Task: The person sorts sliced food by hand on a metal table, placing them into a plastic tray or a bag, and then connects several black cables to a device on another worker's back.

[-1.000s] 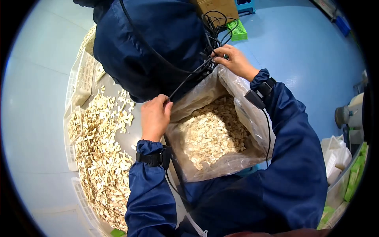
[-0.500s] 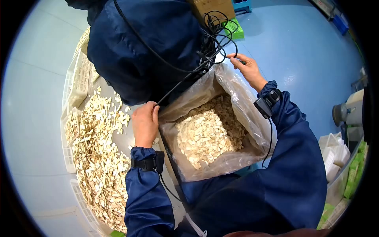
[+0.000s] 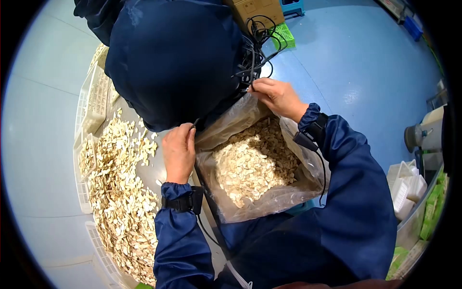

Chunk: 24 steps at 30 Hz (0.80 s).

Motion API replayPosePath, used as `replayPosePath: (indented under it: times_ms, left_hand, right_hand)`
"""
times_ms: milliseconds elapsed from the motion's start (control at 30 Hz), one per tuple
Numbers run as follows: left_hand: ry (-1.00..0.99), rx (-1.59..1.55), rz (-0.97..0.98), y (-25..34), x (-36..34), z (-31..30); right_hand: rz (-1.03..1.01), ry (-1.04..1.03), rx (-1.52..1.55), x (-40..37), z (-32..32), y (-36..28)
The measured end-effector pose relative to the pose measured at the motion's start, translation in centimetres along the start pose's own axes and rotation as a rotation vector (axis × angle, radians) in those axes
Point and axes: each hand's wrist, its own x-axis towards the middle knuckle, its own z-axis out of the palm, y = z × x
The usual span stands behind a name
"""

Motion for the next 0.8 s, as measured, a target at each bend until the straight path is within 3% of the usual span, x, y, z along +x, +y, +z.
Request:
replayPosePath:
  times_ms: [433, 633, 800]
  left_hand:
    - [0.174, -0.066, 0.025, -1.6, -0.9, -0.3]
    - [0.138, -0.038, -0.005, -3.3, -1.4, -2.0]
    - [0.148, 0.047, 0.013, -3.5, -2.3, -2.7]
  right_hand:
    - [-0.175, -0.095, -0.272, 0.1, -0.3, -1.3]
    - [-0.173, -0.227, -0.338, -0.6, -0.5, -0.8]
    - [-0.157, -0.178, -0.284, -0.4, -0.4, -1.3]
